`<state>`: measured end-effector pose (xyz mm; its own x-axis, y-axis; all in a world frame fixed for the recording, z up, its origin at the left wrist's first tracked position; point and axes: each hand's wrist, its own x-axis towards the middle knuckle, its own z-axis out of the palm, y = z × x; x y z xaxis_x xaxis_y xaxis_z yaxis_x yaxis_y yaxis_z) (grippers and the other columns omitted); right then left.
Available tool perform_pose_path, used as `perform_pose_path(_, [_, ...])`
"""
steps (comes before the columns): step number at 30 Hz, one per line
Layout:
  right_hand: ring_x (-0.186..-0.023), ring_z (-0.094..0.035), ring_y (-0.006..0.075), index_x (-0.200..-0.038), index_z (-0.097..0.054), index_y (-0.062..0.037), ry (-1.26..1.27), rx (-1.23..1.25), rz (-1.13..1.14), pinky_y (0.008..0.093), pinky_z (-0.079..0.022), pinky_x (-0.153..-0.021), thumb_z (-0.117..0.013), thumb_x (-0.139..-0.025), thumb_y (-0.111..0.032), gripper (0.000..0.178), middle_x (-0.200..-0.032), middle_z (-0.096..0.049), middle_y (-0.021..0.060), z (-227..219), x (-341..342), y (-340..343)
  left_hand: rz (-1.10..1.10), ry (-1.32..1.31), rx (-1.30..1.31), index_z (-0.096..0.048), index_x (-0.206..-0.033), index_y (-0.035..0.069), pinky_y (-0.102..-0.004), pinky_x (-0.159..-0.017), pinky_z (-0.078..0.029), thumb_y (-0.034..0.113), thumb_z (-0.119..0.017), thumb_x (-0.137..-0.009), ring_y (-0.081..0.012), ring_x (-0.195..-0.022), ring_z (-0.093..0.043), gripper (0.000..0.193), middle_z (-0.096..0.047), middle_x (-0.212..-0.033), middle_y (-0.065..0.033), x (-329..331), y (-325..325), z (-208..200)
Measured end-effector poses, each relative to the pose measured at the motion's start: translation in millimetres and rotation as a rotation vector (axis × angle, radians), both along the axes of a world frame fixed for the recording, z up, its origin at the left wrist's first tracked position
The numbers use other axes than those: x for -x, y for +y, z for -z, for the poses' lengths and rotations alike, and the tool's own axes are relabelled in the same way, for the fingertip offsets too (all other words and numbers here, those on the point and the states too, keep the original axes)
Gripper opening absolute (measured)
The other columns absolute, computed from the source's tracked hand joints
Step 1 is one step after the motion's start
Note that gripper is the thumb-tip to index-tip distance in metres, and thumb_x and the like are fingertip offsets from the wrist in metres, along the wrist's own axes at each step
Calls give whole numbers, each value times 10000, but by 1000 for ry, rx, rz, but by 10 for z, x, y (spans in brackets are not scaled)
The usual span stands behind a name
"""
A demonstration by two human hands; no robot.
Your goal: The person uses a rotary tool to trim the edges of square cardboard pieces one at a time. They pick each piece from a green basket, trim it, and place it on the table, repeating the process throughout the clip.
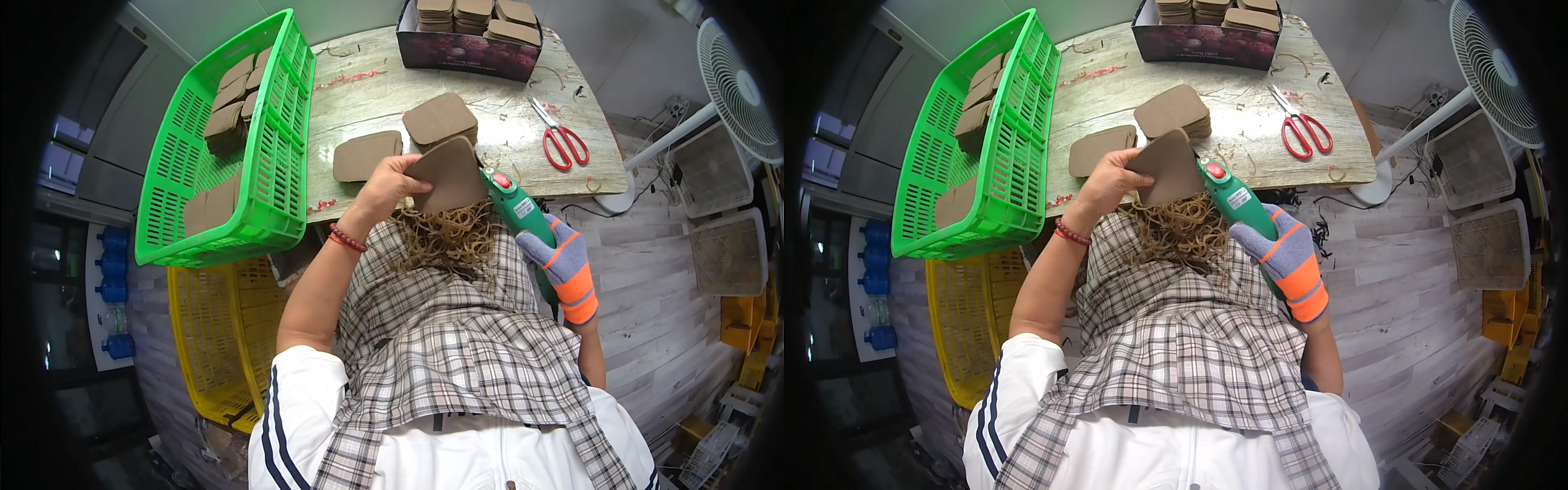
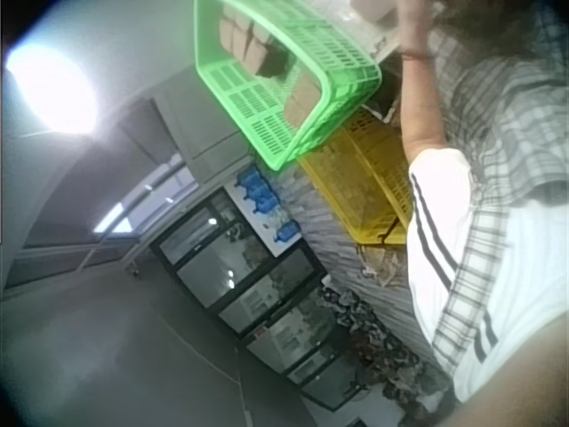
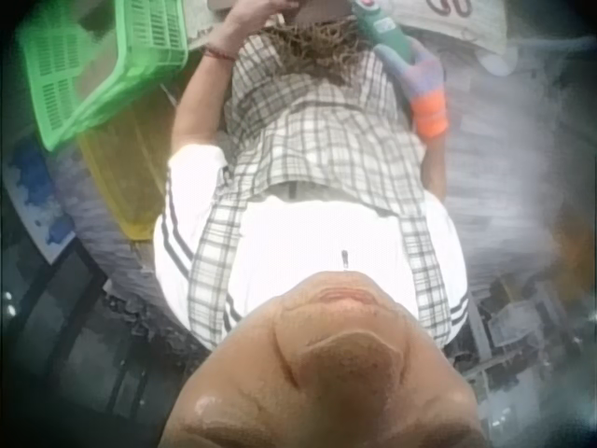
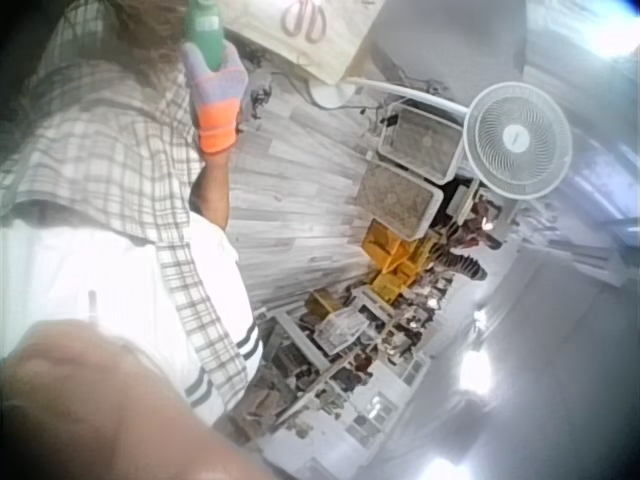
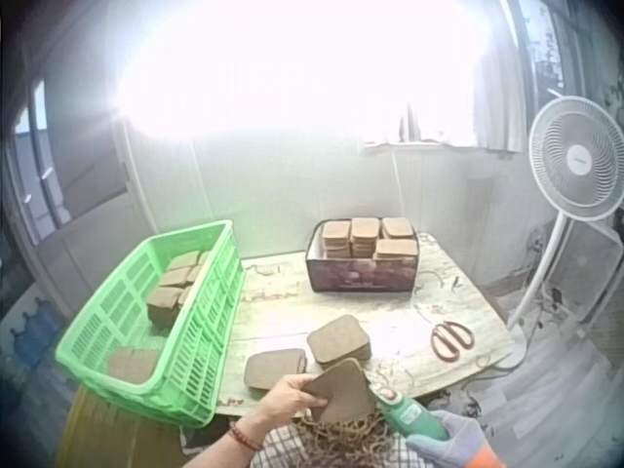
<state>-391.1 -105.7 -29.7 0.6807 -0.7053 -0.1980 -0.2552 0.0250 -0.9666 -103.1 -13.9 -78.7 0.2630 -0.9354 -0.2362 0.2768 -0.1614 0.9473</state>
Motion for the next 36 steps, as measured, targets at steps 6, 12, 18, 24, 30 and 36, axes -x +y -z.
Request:
perform_pose_path(6, [-555, -497, 33, -1030, -601, 0, 3, -29, 11, 187, -398, -501, -703, -797, -206, 328, -694, -594, -4, 30, -21, -19, 67, 25, -111, -620, -1068, -15, -243, -702, -506, -110, -614, -738, -104, -816, -614, 344, -659, -938, -50, 152, 52, -36])
perform_pose_path(12, [-554, -496, 37, -1025, -601, -6, -18, -160, -26, 190, -402, -509, -696, -804, -213, 317, -685, -585, -7, 87, 7, -29, 24, -249, -68, -593, -996, 8, -212, -734, -477, -86, -635, -736, -71, -820, -574, 281, -620, -868, 9, -16, 65, -202])
perform_pose_path(18, [-579, -502, 36, -1036, -602, -2, 14, -149, -98, 194, -409, -523, -704, -798, -223, 341, -705, -590, -9, 51, -17, -13, -115, -195, 163, -564, -878, 54, -210, -692, -470, -48, -669, -745, -61, -742, -574, 198, -624, -828, 10, -232, 105, -166])
perform_pose_path(24, [-640, -530, 33, -1040, -603, 8, 39, -104, -163, 195, -439, -569, -721, -784, -220, 363, -758, -619, 0, 103, -31, 7, -137, -161, 130, -610, -888, 38, -220, -673, -483, -34, -679, -741, -71, -727, -597, 177, -647, -813, -3, -255, 76, -226])
perform_pose_path(30, [-573, -509, 46, -997, -585, -2, 36, -78, -193, 206, -420, -531, -682, -812, -220, 302, -687, -570, -8, 134, -63, 32, -11, -289, 59, -634, -887, 31, -218, -685, -481, -24, -693, -731, -69, -718, -590, 175, -647, -817, 4, -154, 18, -230])
perform_pose_path(36, [-634, -540, 33, -1035, -605, 4, 61, -120, -177, 196, -438, -555, -734, -776, -225, 369, -756, -626, -2, 138, -59, 13, 228, -290, -29, -632, -890, 20, -209, -705, -473, -34, -691, -723, -64, -741, -584, 185, -641, -818, 4, 7, -65, -249])
